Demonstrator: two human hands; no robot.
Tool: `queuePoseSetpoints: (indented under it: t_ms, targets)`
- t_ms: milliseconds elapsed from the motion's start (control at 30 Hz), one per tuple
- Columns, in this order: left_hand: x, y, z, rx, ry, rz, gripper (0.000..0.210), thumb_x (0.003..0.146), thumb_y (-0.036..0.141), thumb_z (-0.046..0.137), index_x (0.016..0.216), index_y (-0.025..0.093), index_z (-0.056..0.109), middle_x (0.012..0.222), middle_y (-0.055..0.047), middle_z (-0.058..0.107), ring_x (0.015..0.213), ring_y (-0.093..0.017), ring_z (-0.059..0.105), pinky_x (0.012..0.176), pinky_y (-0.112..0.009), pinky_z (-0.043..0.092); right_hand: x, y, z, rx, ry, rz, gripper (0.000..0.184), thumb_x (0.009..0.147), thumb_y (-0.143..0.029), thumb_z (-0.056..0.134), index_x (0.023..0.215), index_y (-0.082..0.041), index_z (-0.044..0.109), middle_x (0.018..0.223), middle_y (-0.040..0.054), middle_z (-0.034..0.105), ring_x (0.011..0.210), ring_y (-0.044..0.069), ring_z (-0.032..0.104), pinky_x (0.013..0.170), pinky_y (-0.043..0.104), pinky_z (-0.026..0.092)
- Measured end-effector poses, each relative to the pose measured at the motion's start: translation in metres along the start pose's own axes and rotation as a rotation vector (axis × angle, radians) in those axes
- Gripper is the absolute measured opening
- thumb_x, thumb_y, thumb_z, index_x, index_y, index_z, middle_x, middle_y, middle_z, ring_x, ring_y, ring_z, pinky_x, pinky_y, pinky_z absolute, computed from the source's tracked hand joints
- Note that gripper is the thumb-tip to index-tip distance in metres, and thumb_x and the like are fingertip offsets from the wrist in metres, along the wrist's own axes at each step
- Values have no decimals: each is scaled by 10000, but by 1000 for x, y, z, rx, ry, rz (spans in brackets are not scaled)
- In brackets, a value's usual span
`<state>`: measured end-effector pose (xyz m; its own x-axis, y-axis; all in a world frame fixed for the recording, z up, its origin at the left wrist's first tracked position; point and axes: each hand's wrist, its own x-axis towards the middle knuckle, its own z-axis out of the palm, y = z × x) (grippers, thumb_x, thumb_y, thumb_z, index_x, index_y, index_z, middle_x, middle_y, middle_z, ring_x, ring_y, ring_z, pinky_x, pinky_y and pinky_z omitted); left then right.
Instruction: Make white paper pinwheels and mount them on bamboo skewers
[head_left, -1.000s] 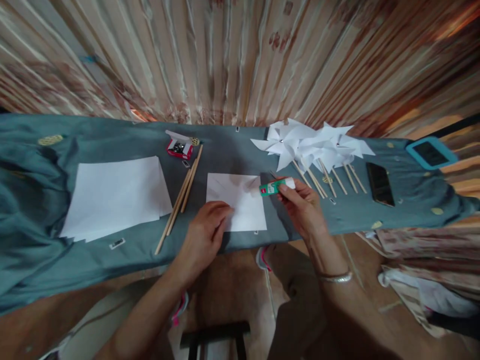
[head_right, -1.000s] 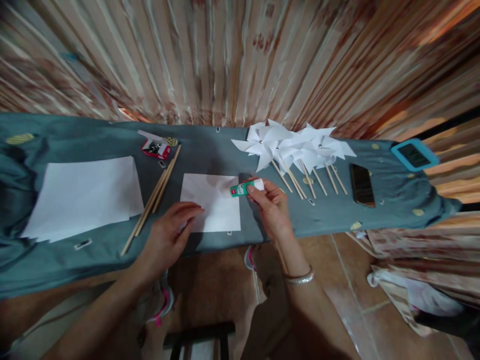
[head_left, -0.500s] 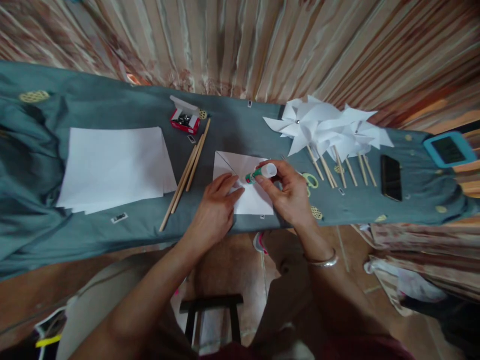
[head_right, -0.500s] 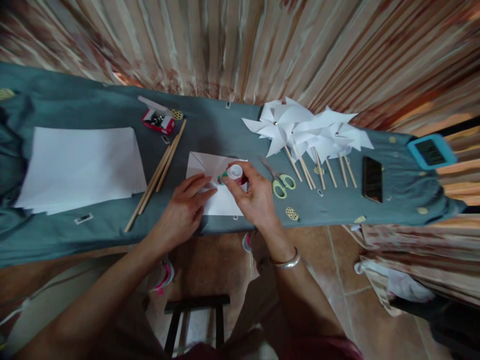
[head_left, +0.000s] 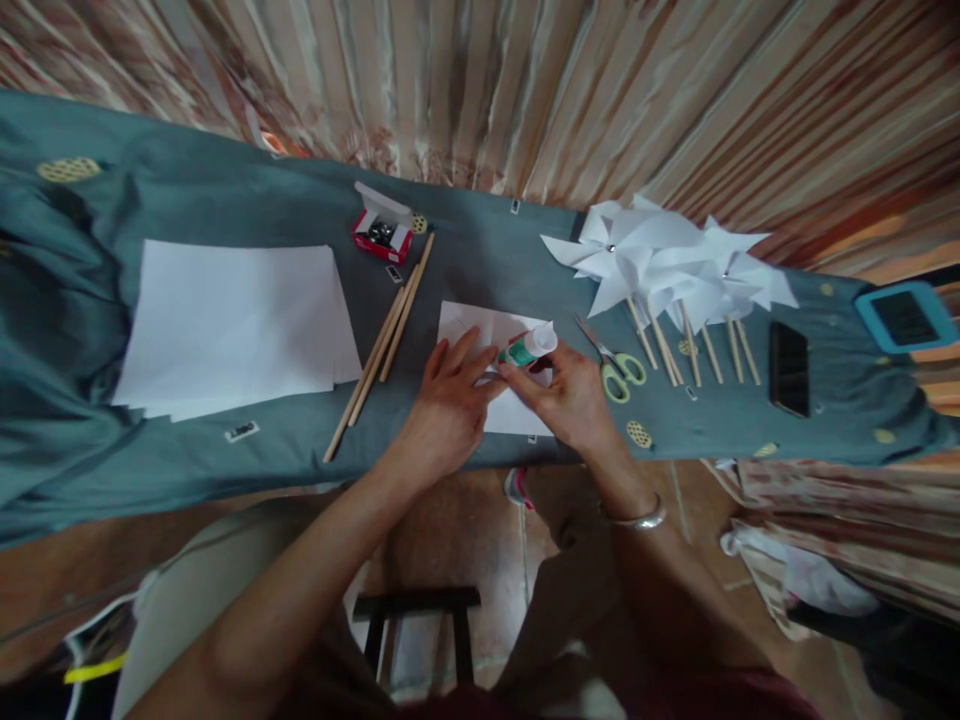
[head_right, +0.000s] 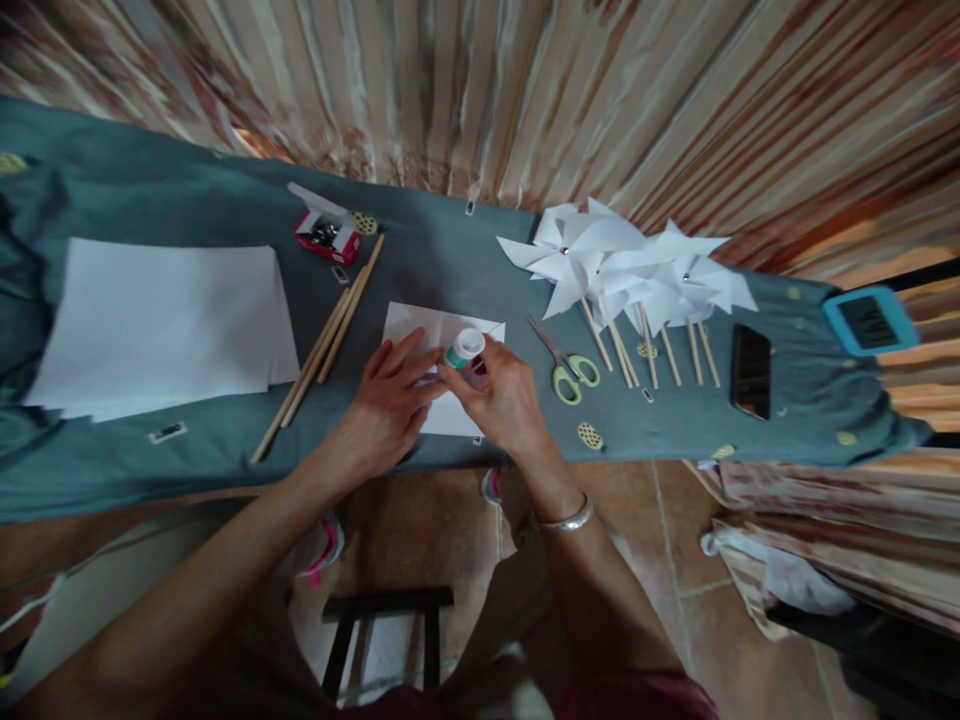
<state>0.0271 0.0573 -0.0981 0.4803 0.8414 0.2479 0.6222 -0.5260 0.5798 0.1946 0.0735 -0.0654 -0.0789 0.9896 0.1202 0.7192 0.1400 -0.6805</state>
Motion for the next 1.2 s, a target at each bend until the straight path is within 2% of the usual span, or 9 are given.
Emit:
queuePoseSetpoints:
  t_ms: [300,667,933,1200]
  targets:
    - [0,-3,2,0,-3,-1,433,803,38,475,1149,208,671,1411,-95,545,1425,-330,299,1133,-592,243,2,8,-4,74,28,77,290,813,-453,660,903,-177,676,834,51,709,723,162,629,721,321,496]
    - [-2,-1,3,-51,30,-19,471,815,29,465,1188,241,659,1423,-78,518,1422,-322,306,1149,-579,226,-1,5,1,1,17,0,227,817,-411,657,870,-191,673,786,42,702,692,167,620,681,321,478]
    - [-2,-3,7,-76,44,-20,449,824,35,455,1170,234,662,1420,-79,512,1430,-329,282,1155,-566,202,-3,2,5,-17,63,34,242,821,-447,640,852,-208,666,778,43,697,702,183,632,668,329,488]
    - [-2,-2,8,34,18,-1,425,834,50,463,1170,215,663,1424,-109,498,1419,-348,297,1139,-573,239,-5,2,10,-23,87,14,233,832,-418,637,884,-193,670,804,50,699,718,188,644,680,324,499]
